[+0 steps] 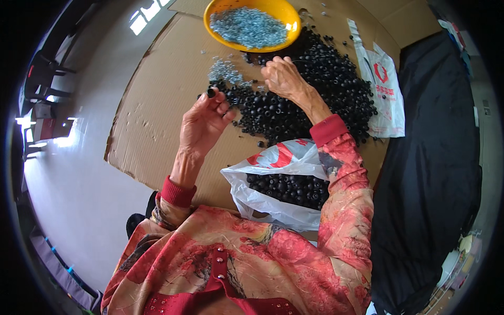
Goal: Manually inserting small metal components into black plastic circular parts.
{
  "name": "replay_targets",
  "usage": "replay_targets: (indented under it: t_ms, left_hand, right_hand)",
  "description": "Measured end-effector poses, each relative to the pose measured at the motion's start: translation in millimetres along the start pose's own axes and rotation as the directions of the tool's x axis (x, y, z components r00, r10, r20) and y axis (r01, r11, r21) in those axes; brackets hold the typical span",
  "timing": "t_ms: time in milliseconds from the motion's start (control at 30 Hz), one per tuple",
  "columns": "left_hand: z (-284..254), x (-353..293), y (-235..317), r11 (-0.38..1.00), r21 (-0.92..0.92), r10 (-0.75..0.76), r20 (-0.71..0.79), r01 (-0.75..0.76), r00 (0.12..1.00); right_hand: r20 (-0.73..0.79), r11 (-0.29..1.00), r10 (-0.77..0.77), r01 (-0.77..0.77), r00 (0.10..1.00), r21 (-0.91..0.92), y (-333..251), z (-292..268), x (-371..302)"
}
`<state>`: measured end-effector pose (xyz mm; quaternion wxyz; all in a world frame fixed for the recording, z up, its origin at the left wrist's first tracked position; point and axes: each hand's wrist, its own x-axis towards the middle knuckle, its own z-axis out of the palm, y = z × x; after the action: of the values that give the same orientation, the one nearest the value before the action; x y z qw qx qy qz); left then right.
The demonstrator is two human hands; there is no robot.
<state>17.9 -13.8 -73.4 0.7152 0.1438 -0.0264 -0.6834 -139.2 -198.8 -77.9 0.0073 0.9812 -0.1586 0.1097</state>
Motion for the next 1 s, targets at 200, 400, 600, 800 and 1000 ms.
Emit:
replay_targets:
  t_ms: [200, 400, 600, 800, 1000]
  left_hand:
    - [8, -3, -2, 0.991, -0.131, 0.001, 0.129, 0.016, 0.992]
    - [23, -6, -2, 0.994, -0.11, -0.001, 0.161, 0.019, 0.987]
    - [39, -10, -4, 0.999, -0.023, 0.049, 0.158, -0.046, 0.986]
    - [49, -18, 0, 0.977, 0.131, 0.147, 0.146, -0.167, 0.978]
    - [59, -28, 6, 0.944, 0.21, 0.229, 0.134, -0.254, 0.964]
  right_hand:
    - [0.081, 0.998, 0.069, -0.069, 0.994, -0.005, -7, -10, -3]
    - [-0.074, 0.853, 0.209, -0.145, 0.975, 0.502, -52, -82, 16]
    - [-0.152, 0.795, 0.119, -0.003, 0.981, 0.607, -97, -131, 30]
    - [-0.191, 0.832, 0.116, 0.009, 0.975, 0.555, -114, -145, 32]
    - [-0.149, 0.734, 0.185, -0.036, 0.971, 0.678, -123, -153, 33]
